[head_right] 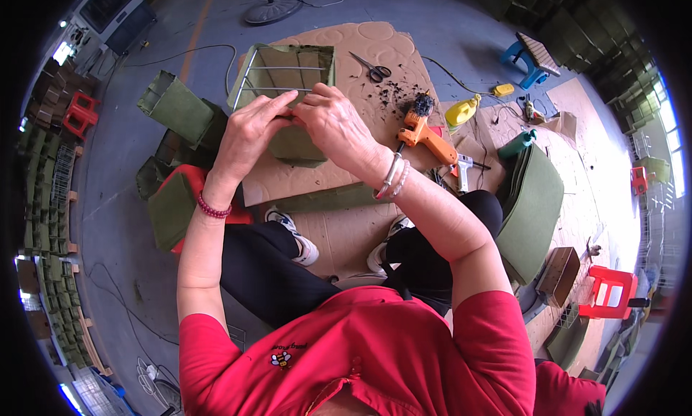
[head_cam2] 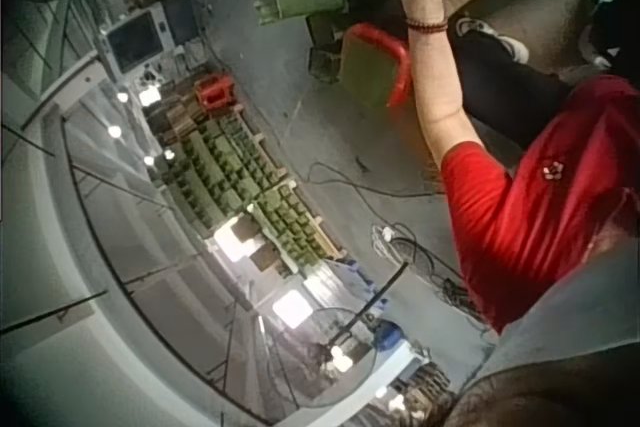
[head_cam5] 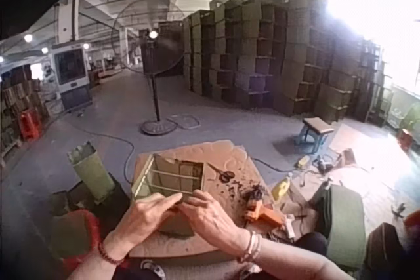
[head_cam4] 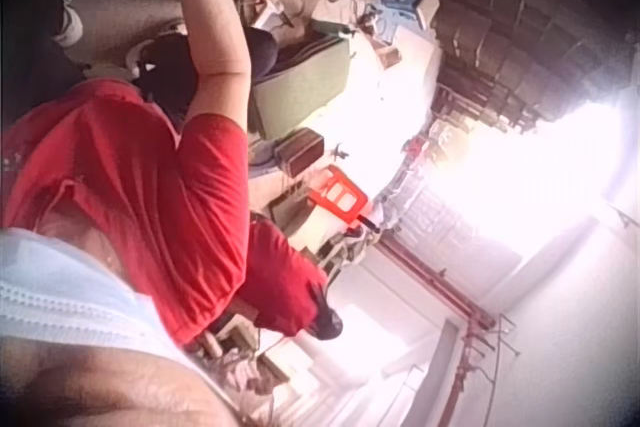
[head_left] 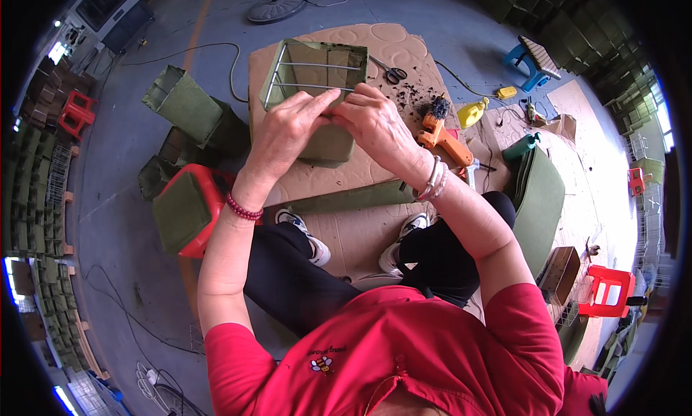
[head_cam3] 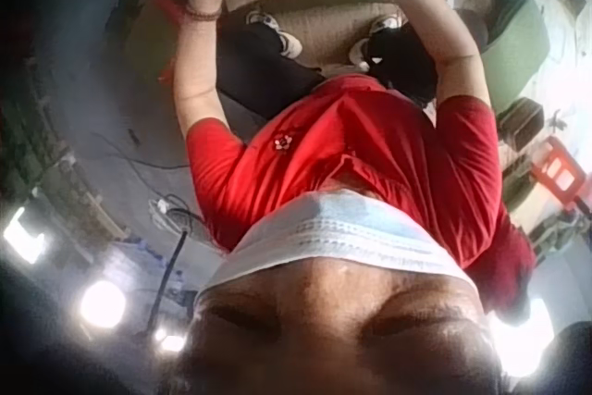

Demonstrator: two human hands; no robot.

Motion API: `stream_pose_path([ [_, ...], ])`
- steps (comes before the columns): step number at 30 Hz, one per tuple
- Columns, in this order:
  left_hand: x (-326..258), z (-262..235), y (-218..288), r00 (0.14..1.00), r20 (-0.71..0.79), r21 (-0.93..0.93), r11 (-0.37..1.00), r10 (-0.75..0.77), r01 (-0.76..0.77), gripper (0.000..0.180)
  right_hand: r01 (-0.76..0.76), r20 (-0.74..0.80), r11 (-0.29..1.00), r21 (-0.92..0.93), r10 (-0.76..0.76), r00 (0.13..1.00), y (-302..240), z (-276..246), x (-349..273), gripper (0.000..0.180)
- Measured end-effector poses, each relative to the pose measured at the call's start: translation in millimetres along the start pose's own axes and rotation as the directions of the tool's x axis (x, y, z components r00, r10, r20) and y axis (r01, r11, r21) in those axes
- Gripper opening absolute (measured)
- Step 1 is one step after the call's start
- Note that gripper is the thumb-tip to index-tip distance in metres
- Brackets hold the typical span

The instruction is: Applying hot glue to a wire frame and attaching green fabric to create a structured container or product part.

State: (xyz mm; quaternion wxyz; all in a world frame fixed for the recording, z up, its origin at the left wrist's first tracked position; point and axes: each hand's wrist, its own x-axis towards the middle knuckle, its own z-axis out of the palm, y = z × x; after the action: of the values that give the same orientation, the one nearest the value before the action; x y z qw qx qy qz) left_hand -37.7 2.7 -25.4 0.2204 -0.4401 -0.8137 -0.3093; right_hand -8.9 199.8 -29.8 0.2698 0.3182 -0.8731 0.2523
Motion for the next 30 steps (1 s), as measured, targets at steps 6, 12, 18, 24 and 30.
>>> stream_pose_path([
  [6,2.1,-1.2,-2.4,1.0,0.0,-0.027,0.999,-0.03,0.03,0.053,0.035,-0.066,0.997,0.074,-0.03,0.997,15.9,-26.5,-16.0,0.027],
  [12,4.3,2.1,-1.4,0.997,0.015,-0.095,0.992,-0.079,0.08,0.052,0.203,-0.013,0.976,0.075,-0.203,0.979,32.8,-19.2,-11.5,0.021],
  [18,0.7,0.2,2.7,0.995,0.039,-0.114,0.989,-0.095,0.099,0.052,0.344,0.206,0.931,0.12,-0.362,0.909,40.0,-33.2,7.3,0.018],
  [24,-0.7,4.3,8.8,0.998,0.009,-0.082,0.995,-0.058,0.058,0.053,-0.404,-0.024,0.863,0.305,0.431,0.902,49.2,-49.5,-9.8,0.025],
  [30,1.8,9.0,16.5,1.0,-0.006,-0.098,0.995,-0.013,0.012,0.052,-0.748,0.463,0.551,0.371,0.588,0.663,42.4,-30.6,-11.7,0.037],
])
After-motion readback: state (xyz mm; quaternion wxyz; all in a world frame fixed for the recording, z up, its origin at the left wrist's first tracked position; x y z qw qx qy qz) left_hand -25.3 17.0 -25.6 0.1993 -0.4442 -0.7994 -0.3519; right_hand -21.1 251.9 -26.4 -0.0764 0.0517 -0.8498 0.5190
